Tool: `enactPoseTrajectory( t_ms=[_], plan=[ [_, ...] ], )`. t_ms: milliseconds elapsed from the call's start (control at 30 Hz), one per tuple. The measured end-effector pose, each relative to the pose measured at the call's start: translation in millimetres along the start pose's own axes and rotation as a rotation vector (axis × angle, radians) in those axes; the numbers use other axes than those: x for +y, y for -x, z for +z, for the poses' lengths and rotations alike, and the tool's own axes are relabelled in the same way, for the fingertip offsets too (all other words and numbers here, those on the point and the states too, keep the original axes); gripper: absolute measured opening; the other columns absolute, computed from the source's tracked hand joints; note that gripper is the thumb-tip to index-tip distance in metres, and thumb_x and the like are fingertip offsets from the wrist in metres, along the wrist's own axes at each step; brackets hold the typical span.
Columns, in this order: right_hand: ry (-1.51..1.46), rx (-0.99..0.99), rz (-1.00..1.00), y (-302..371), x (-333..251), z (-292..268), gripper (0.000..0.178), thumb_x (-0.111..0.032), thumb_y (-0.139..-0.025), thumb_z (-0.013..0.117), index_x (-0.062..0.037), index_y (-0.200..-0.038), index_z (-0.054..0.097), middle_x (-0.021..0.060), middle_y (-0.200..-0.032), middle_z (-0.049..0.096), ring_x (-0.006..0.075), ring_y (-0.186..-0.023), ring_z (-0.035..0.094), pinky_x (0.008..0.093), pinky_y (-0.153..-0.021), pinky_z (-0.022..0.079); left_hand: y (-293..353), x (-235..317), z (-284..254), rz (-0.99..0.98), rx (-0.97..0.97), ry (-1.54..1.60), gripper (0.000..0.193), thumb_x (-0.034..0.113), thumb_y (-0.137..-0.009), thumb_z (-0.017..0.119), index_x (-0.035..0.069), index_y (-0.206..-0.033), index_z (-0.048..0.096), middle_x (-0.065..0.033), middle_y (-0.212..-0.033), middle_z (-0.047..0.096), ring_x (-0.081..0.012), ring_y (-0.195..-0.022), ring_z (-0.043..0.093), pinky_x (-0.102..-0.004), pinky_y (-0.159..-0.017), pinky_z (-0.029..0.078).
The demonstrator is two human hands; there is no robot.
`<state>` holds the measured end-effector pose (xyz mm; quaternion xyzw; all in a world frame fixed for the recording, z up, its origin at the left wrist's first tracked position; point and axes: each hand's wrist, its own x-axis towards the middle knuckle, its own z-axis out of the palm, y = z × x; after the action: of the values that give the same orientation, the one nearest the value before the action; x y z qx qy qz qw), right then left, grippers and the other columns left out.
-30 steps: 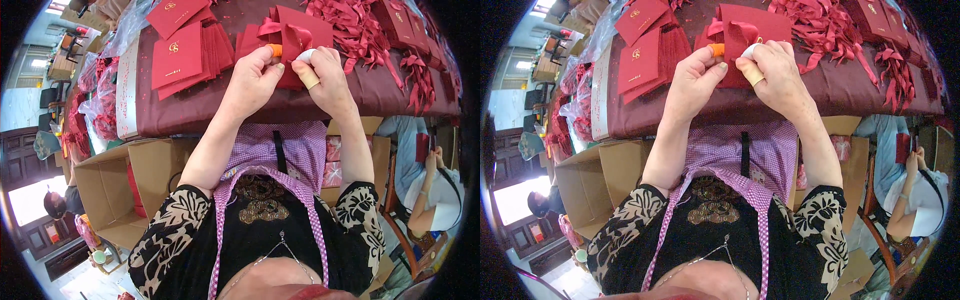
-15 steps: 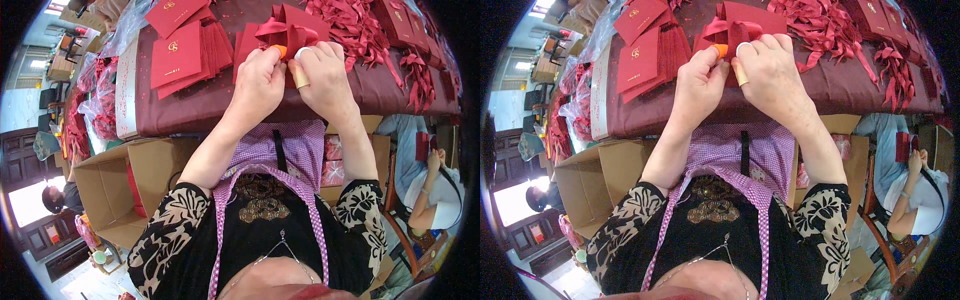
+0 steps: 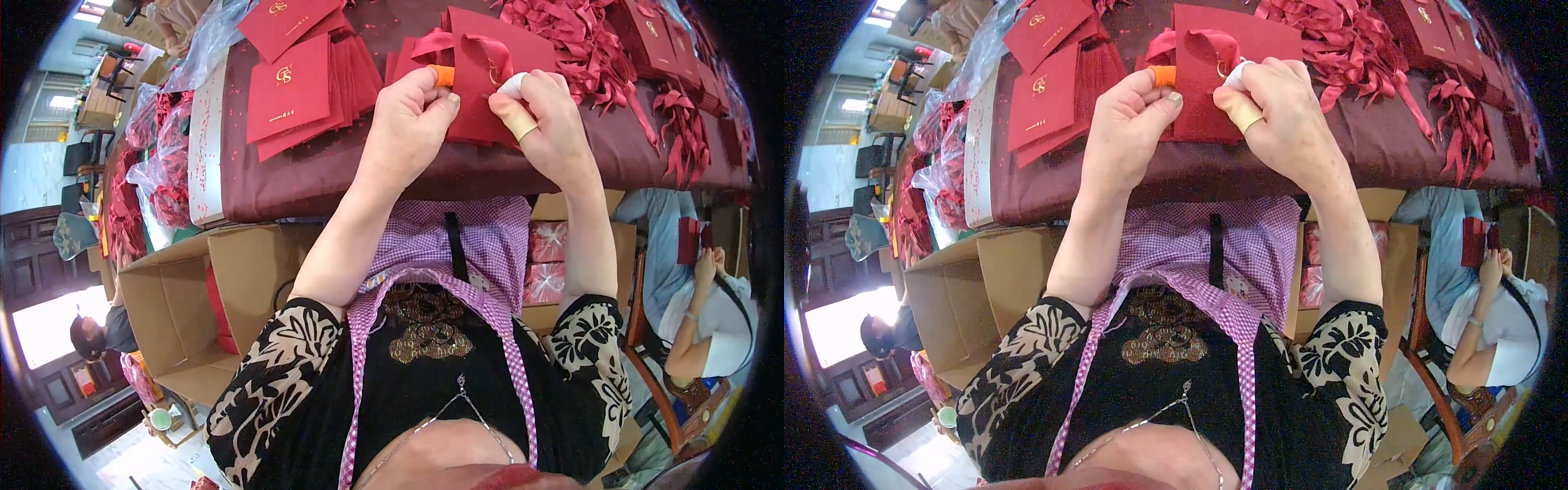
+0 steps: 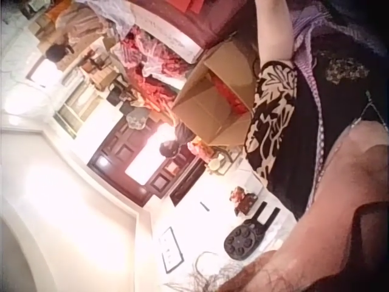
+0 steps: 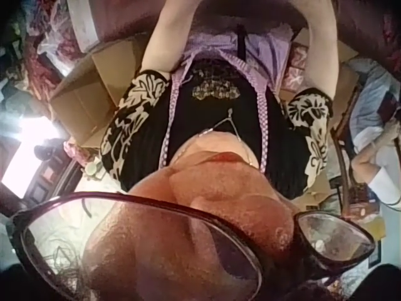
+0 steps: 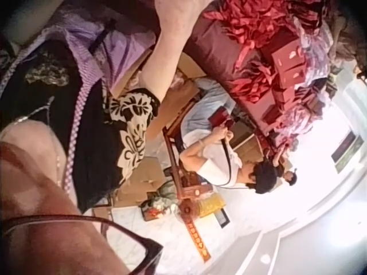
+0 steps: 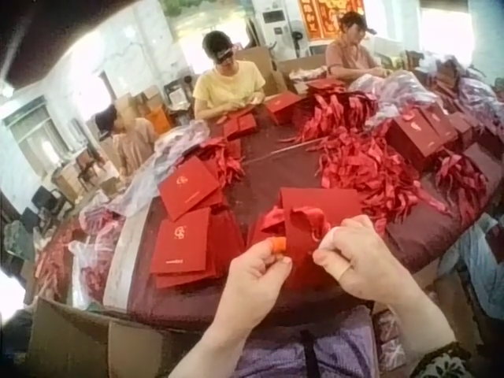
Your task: The person takes off their eyeglasses, then folds red gift bags and attaches ribbon handles to them by hand.
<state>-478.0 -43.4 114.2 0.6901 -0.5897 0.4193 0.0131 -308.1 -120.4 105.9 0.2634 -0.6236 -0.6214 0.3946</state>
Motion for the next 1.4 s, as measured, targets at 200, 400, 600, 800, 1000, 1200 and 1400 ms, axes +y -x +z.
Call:
enactPoseTrajectory(
  t_ms=[200, 400, 600, 800, 1000, 1200, 1400],
  plan=[
    [-0.042, -0.008, -0.047, 3, 3, -1, 0.015, -0.019, -0.084, 0.066, -0.0059, -0.079, 0.059, 0.0067, -0.069, 0.054, 0.0257, -0.07, 0.051, 0.037, -0.076, 0.038, -1, 1, -3, -0.031, -0.036, 0.047, 0.021, 0.001, -0.087, 0.057, -0.006, -0.107, 0.061, -0.0006, -0.087, 0.065, -0.0035, -0.076, 0.054, -0.0197, -0.068, 0.045],
    [-0.043, -0.009, 0.009, 7, 4, 4, 0.016, -0.02, -0.084, 0.066, -0.0062, -0.078, 0.059, 0.006, -0.069, 0.055, 0.0238, -0.07, 0.052, 0.0361, -0.075, 0.038, 1, 1, -6, -0.118, -0.049, 0.281, 0.024, -0.001, -0.085, 0.058, -0.005, -0.108, 0.062, -0.0046, -0.095, 0.065, -0.0067, -0.08, 0.057, -0.021, -0.073, 0.047],
    [-0.07, -0.016, -0.01, 10, 2, 5, 0.015, -0.02, -0.084, 0.066, -0.0065, -0.079, 0.06, 0.0052, -0.068, 0.055, 0.023, -0.069, 0.053, 0.035, -0.076, 0.038, -2, -2, -5, -0.151, -0.027, 0.294, 0.026, -0.004, -0.082, 0.057, -0.007, -0.108, 0.062, -0.0063, -0.095, 0.066, -0.0082, -0.08, 0.059, -0.0221, -0.075, 0.048],
    [-0.054, -0.027, -0.027, 11, 2, 7, 0.016, -0.021, -0.085, 0.065, -0.0064, -0.08, 0.061, 0.0053, -0.068, 0.055, 0.023, -0.069, 0.053, 0.0351, -0.078, 0.038, -1, 0, -6, -0.181, -0.024, 0.362, 0.027, -0.006, -0.081, 0.056, -0.007, -0.107, 0.063, -0.009, -0.097, 0.067, -0.0114, -0.083, 0.062, -0.0242, -0.078, 0.05],
    [-0.063, -0.034, -0.022, 13, 3, 9, 0.017, -0.022, -0.085, 0.065, -0.0065, -0.079, 0.061, 0.0056, -0.068, 0.055, 0.0232, -0.069, 0.053, 0.0353, -0.078, 0.038, 2, -3, -5, -0.179, -0.006, 0.373, 0.027, -0.007, -0.081, 0.056, -0.007, -0.107, 0.063, -0.0088, -0.096, 0.067, -0.0116, -0.082, 0.062, -0.0247, -0.078, 0.05],
    [-0.094, -0.028, -0.013, 8, -3, 10, 0.017, -0.021, -0.085, 0.065, -0.0063, -0.079, 0.06, 0.0063, -0.068, 0.056, 0.024, -0.07, 0.054, 0.0354, -0.079, 0.038, 5, 2, -5, -0.141, -0.065, 0.263, 0.027, -0.003, -0.084, 0.061, -0.005, -0.111, 0.061, -0.0095, -0.102, 0.067, -0.0124, -0.089, 0.063, -0.026, -0.083, 0.05],
    [-0.099, -0.023, -0.019, 6, -1, 14, 0.017, -0.021, -0.085, 0.066, -0.0063, -0.078, 0.06, 0.0068, -0.068, 0.056, 0.0248, -0.071, 0.055, 0.0355, -0.079, 0.038, 4, 0, -5, -0.125, -0.046, 0.186, 0.028, -0.003, -0.085, 0.06, -0.006, -0.112, 0.06, -0.0093, -0.102, 0.066, -0.0114, -0.088, 0.062, -0.0249, -0.082, 0.05]
  ],
)
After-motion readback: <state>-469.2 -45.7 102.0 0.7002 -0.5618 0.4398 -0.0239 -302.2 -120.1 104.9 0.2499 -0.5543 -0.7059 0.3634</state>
